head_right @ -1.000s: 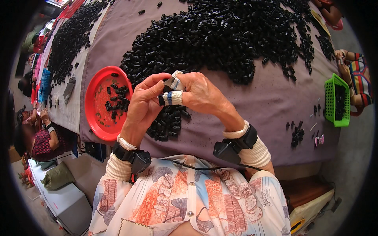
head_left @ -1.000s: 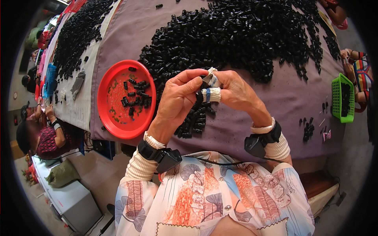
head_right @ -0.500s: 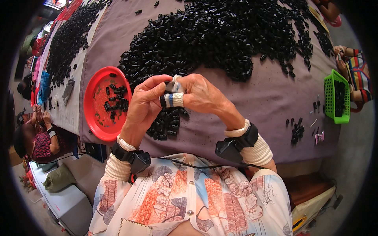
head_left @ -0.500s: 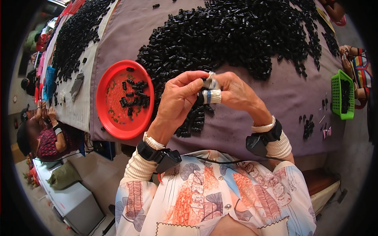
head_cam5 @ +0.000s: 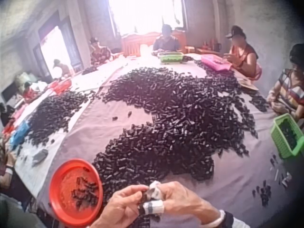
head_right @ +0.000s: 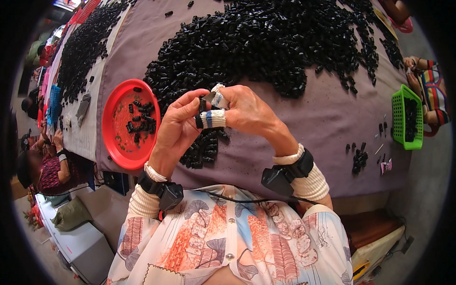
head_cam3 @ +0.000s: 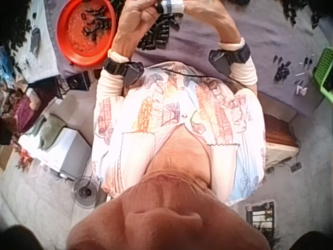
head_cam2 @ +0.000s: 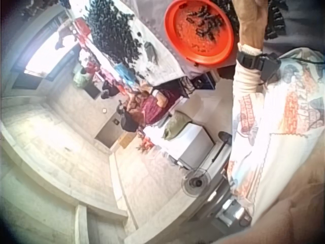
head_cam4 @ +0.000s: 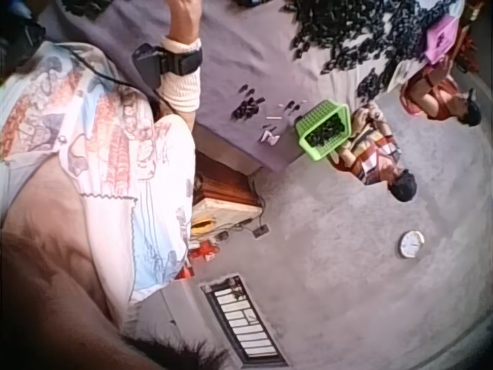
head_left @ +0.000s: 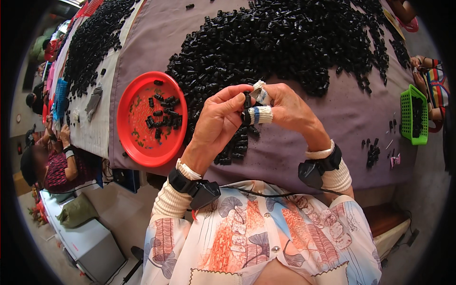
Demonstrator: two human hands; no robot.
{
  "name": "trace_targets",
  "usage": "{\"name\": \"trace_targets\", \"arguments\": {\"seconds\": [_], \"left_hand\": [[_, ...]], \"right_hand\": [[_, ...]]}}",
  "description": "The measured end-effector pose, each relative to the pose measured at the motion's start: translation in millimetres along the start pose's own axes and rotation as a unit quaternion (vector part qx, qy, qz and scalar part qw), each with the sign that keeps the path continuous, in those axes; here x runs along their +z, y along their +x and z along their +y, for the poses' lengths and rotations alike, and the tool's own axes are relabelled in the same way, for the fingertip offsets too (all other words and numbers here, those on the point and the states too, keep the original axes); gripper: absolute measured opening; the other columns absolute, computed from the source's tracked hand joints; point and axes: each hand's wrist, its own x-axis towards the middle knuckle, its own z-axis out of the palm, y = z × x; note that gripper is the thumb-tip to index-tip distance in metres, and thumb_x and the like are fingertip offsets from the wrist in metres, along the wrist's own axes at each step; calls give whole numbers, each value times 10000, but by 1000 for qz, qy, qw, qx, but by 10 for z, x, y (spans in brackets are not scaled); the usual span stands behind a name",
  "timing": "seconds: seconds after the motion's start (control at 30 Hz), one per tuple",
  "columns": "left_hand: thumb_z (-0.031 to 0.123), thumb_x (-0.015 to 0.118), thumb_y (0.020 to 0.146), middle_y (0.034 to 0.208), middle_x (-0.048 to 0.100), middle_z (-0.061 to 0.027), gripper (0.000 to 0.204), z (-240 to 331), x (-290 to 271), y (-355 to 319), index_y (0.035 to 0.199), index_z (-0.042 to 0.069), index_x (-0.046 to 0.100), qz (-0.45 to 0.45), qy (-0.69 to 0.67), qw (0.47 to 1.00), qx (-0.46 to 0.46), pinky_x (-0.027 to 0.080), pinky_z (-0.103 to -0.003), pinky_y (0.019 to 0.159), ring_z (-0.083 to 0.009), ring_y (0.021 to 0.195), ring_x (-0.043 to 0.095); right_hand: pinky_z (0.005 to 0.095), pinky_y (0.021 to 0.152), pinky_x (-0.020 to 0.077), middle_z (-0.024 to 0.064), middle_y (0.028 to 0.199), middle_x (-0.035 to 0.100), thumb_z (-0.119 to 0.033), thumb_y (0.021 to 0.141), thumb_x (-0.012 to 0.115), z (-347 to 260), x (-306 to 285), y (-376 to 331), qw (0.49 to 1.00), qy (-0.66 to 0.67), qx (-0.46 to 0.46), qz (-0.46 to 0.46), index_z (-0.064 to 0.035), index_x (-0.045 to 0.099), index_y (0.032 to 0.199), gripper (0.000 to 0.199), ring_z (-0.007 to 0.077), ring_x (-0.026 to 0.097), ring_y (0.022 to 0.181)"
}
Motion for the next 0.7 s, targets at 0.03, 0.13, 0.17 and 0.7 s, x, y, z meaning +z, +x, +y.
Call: {"name": "trace_targets", "arguments": {"seconds": [0.03,0.13,0.17,0.7], "left_hand": [[63,506,882,945,605,-92,225,4,2,-8,1079,-36,547,3,2,1000,-2,474,-274,792,-139,841,577],[61,508,881,958,605,-94,218,-1,14,-10,1070,-37,551,9,11,1000,3,474,-271,791,-138,850,578],[61,508,881,958,605,-94,218,-6,14,-7,1070,-37,551,9,11,1000,2,474,-271,791,-138,850,578],[37,519,868,961,604,-99,190,4,32,-7,1034,-41,569,27,49,998,17,486,-278,789,-143,855,582]], "right_hand": [[269,460,331,-4,552,436,-310,639,741,-31,8,5,1000,-3,-2,-7,-20,531,635,358,95,407,511],[273,462,332,-1,558,436,-334,628,745,-56,-1,3,1000,-22,5,-20,-20,512,623,392,100,409,515],[275,466,334,1,562,437,-344,626,745,-56,-7,0,999,-37,15,-25,-19,502,618,406,104,410,519],[300,472,331,22,551,444,-297,658,714,11,19,-16,999,-37,10,-36,-21,499,615,352,122,404,515]]}}
